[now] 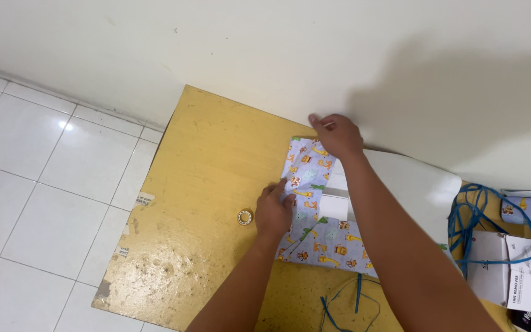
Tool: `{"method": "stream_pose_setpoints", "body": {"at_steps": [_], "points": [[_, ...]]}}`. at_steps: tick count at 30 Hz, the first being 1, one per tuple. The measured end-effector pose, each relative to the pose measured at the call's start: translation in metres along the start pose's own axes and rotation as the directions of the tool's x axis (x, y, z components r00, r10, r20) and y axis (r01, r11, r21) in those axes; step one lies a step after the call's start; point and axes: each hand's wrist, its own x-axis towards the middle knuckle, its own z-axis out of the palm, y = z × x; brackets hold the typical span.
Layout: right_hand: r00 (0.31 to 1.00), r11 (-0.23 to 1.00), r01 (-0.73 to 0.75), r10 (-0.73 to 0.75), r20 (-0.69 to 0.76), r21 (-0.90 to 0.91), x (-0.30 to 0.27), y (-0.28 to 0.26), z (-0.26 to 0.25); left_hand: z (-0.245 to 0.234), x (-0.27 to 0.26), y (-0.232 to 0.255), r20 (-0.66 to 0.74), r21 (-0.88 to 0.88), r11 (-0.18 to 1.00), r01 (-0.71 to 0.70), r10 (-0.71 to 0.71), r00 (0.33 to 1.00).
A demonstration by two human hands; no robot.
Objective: The person wraps a rectangular box with patterned wrapping paper on a yellow table. They fold the paper edges, smooth the surface, and secure the seams with clear adhesive tape. The clip ends with the box fully wrapped but without a ribbon or tag.
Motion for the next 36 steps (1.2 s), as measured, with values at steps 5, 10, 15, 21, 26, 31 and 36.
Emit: {"method": "stream_pose_setpoints", "body": {"at_steps": [5, 10, 15, 21, 26, 31, 36], "points": [[0.852, 0.886, 0.337, -0.144, -0.503, 0.319, -0.078, 0.024, 0.007, -0.005, 0.01, -0.007, 0.072, -0.024, 0.999, -0.043, 0.045, 0.996], [0.815, 0.929, 0.361, -0.271, -0.511, 0.082, -0.162, 0.067, 0.015, -0.011, 0.024, -0.016, 0.19, 0.059, 0.997, -0.055, 0.043, 0.981], [0.894, 0.966, 0.25, -0.258, -0.366, -0.071, -0.194, 0.09, 0.018, -0.01, 0.036, -0.016, 0.281, 0.111, 0.994, 0.003, -0.035, 0.959], [0.953, 0.971, 0.216, -0.232, -0.197, -0.1, -0.18, 0.119, 0.02, -0.007, 0.046, -0.021, 0.356, 0.179, 0.979, -0.101, 0.031, 0.934], [0.993, 0.99, 0.097, -0.089, -0.083, 0.103, -0.165, 0.134, 0.021, -0.008, 0.05, -0.017, 0.396, 0.252, 0.966, -0.054, -0.052, 0.917], [1.0, 0.969, -0.013, 0.011, 0.01, 0.246, -0.157, 0.138, 0.02, -0.014, 0.052, -0.005, 0.436, 0.287, 0.957, -0.048, -0.086, 0.896], [0.998, 0.959, -0.049, 0.037, 0.05, 0.278, -0.148, 0.139, 0.018, -0.021, 0.059, 0.007, 0.463, 0.289, 0.957, -0.028, -0.114, 0.879]]}}
